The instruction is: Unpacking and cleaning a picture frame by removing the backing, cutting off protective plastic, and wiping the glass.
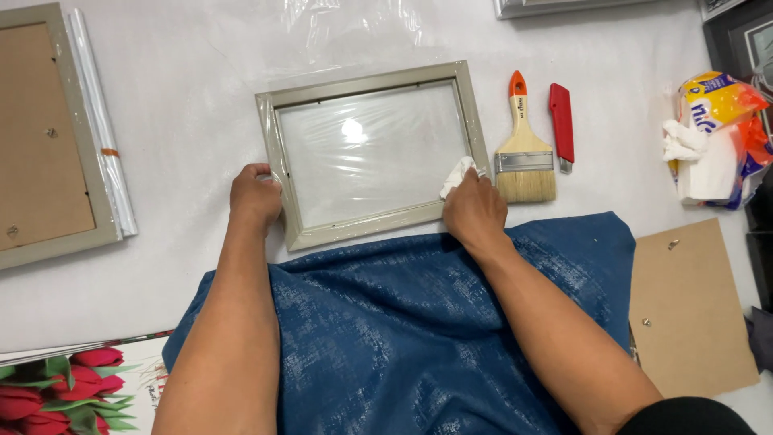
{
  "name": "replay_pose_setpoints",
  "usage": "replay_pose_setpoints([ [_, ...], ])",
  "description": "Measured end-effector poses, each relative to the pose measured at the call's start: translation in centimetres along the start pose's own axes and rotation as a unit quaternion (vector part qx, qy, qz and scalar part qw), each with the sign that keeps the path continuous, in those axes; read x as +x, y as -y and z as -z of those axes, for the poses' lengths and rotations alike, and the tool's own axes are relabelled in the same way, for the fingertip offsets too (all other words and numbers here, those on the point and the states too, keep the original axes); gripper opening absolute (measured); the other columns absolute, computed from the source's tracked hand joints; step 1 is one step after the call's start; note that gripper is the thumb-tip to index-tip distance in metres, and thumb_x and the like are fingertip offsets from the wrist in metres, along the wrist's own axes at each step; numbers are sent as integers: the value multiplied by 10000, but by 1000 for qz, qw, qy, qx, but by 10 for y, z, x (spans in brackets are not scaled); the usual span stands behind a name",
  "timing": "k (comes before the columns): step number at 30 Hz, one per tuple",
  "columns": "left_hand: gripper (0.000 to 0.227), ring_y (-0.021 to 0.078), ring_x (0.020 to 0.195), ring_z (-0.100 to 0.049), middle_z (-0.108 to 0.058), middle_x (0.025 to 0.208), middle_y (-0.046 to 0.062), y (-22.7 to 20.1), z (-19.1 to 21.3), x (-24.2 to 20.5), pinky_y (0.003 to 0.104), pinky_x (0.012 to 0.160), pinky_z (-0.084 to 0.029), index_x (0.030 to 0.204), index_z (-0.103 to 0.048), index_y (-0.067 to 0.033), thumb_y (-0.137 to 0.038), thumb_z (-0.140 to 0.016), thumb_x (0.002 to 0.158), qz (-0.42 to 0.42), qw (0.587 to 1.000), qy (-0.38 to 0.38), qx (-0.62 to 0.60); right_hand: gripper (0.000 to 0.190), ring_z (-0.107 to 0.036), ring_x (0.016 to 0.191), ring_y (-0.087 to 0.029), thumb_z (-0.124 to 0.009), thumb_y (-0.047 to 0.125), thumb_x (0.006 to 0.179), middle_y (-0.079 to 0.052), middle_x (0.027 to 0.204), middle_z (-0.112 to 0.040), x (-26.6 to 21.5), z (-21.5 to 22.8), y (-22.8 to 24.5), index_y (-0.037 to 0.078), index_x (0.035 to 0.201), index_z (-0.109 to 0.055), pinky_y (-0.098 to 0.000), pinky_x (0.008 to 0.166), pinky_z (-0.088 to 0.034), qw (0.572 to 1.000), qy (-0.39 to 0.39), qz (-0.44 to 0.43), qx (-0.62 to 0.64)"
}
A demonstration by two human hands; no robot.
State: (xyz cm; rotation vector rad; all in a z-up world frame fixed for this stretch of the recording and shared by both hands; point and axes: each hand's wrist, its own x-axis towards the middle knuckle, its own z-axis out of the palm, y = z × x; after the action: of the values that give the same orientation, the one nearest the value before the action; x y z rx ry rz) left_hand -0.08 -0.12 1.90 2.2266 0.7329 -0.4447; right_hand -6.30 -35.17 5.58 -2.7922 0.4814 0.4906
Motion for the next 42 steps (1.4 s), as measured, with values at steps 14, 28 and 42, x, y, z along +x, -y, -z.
replay_pose_setpoints([
  [14, 390, 363, 1126, -689, -756, 1117, 123, -6, 3, -8, 482, 885, -578, 1306, -693, -150, -65, -653, 927, 11, 999, -14, -39, 627, -622, 1197, -502, -489, 245, 1017, -323, 1212, -637, 6, 33, 20, -43, 1555, -346, -599, 973, -483, 997, 41, -7, 67],
  [28, 368, 379, 1167, -665, -729, 1192, 173, -8, 6, -13, 477, 907, -567, 1332, -668, -122, -61, -651, 969, 19, 998, -12, -58, 661, -614, 1234, -507, -472, 193, 996, -341, 1248, -648, 26, 44, 28, 50, 1615, -290, -592, 983, -491, 988, 93, -27, 120],
  [42, 363, 327, 1122, -683, -733, 1164, 164, -10, 6, -13, 443, 902, -559, 1328, -678, -132, -55, -659, 973, 28, 997, -15, -67, 717, -605, 1259, -478, -498, 226, 984, -344, 1297, -622, 83, 15, 28, 17, 1618, -238, -589, 977, -508, 984, 85, -46, 148],
])
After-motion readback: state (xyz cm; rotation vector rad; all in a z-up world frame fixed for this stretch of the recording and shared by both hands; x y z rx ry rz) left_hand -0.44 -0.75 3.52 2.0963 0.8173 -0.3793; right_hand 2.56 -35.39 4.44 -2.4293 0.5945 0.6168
